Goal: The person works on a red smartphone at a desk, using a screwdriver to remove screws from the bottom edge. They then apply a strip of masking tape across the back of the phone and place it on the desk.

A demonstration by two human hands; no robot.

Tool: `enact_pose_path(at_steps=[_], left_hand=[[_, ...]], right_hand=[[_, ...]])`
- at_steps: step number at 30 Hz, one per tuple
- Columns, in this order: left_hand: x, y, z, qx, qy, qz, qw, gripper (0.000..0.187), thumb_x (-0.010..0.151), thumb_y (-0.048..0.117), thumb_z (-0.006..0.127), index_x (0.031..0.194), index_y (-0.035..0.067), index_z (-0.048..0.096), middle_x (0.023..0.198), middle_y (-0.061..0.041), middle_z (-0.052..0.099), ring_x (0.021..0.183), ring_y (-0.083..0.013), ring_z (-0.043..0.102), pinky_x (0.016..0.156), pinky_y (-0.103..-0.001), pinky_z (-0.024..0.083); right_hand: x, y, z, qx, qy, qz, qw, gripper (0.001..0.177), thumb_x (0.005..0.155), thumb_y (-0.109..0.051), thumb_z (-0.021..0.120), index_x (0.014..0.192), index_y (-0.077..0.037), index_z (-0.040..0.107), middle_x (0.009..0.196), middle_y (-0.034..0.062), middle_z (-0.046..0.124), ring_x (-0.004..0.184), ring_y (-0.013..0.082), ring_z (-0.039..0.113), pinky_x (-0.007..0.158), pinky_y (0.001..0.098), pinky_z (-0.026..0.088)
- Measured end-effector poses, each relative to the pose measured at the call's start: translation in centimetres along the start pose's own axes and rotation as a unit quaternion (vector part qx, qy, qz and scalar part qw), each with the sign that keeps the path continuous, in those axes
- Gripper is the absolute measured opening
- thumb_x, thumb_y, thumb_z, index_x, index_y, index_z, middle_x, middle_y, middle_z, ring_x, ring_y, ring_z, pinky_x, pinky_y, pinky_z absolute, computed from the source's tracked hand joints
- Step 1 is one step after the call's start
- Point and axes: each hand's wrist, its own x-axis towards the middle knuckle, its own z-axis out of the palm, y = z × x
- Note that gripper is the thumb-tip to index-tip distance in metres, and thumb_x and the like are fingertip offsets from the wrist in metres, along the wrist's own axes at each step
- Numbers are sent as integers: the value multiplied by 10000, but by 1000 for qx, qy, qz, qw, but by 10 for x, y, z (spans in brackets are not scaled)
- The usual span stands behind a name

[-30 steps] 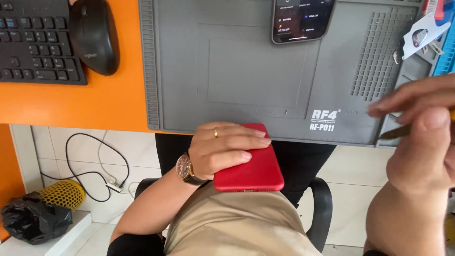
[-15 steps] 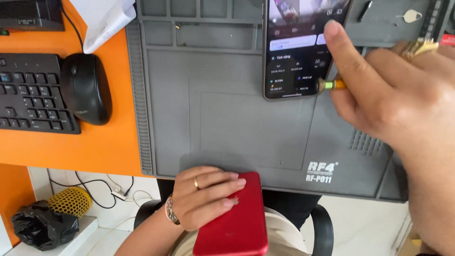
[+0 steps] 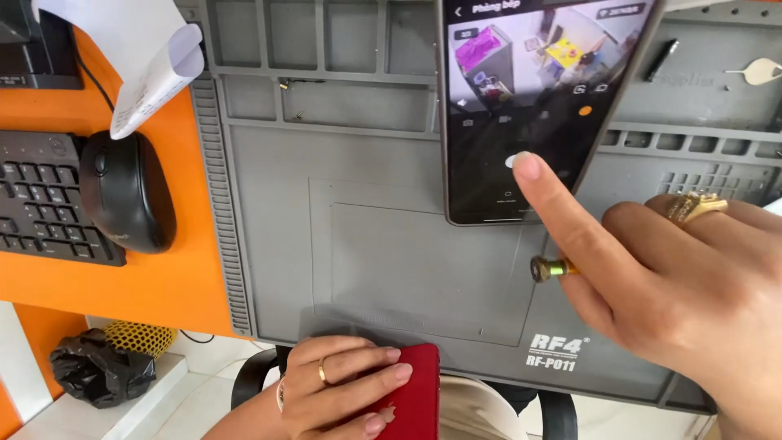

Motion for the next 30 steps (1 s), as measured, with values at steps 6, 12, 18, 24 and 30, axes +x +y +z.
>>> enact_pose_path(at_steps=[6, 12, 18, 24, 30], left_hand=[[-3, -4, 12, 35, 54, 28, 998, 331, 1097, 125, 701, 1363, 106, 506, 1219, -138, 814, 1009, -290, 863, 777, -352, 758], [1, -4, 15, 47, 80, 38, 995, 293, 1068, 86, 695, 1294, 113, 510, 1158, -137, 817, 941, -286, 870, 719, -343, 744], [-2, -2, 14, 47, 65, 33, 996, 368, 1062, 80, 729, 1341, 114, 490, 1191, -149, 815, 968, -301, 874, 761, -362, 747], [-1, -1, 16, 54, 72, 27, 996, 354, 1061, 88, 708, 1336, 118, 487, 1173, -139, 818, 945, -291, 874, 748, -354, 744], [1, 6, 4, 25, 5, -9, 1000, 402, 1092, 98, 741, 1378, 129, 461, 1274, -148, 795, 1041, -322, 877, 839, -389, 757]], right_hand=[[-5, -1, 1, 2, 10, -31, 999, 673, 944, -23, 598, 1545, -93, 893, 604, -19, 391, 481, 192, 361, 452, 339, 360], [1, -1, -7, 32, 20, -61, 997, 636, 941, -14, 602, 1512, -74, 875, 594, -25, 323, 482, 173, 228, 402, 335, 292], [5, 1, -16, 71, 20, -99, 992, 499, 1030, -107, 604, 1471, -46, 829, 591, -25, 336, 425, 170, 391, 393, 340, 346], [-1, -5, -10, 49, 6, -18, 999, 707, 933, 86, 618, 1588, -98, 811, 587, -32, 318, 478, 169, 223, 404, 350, 331], [0, -4, -6, 52, -14, 5, 999, 723, 971, 93, 664, 1665, -97, 739, 590, -36, 346, 466, 167, 254, 422, 350, 312]])
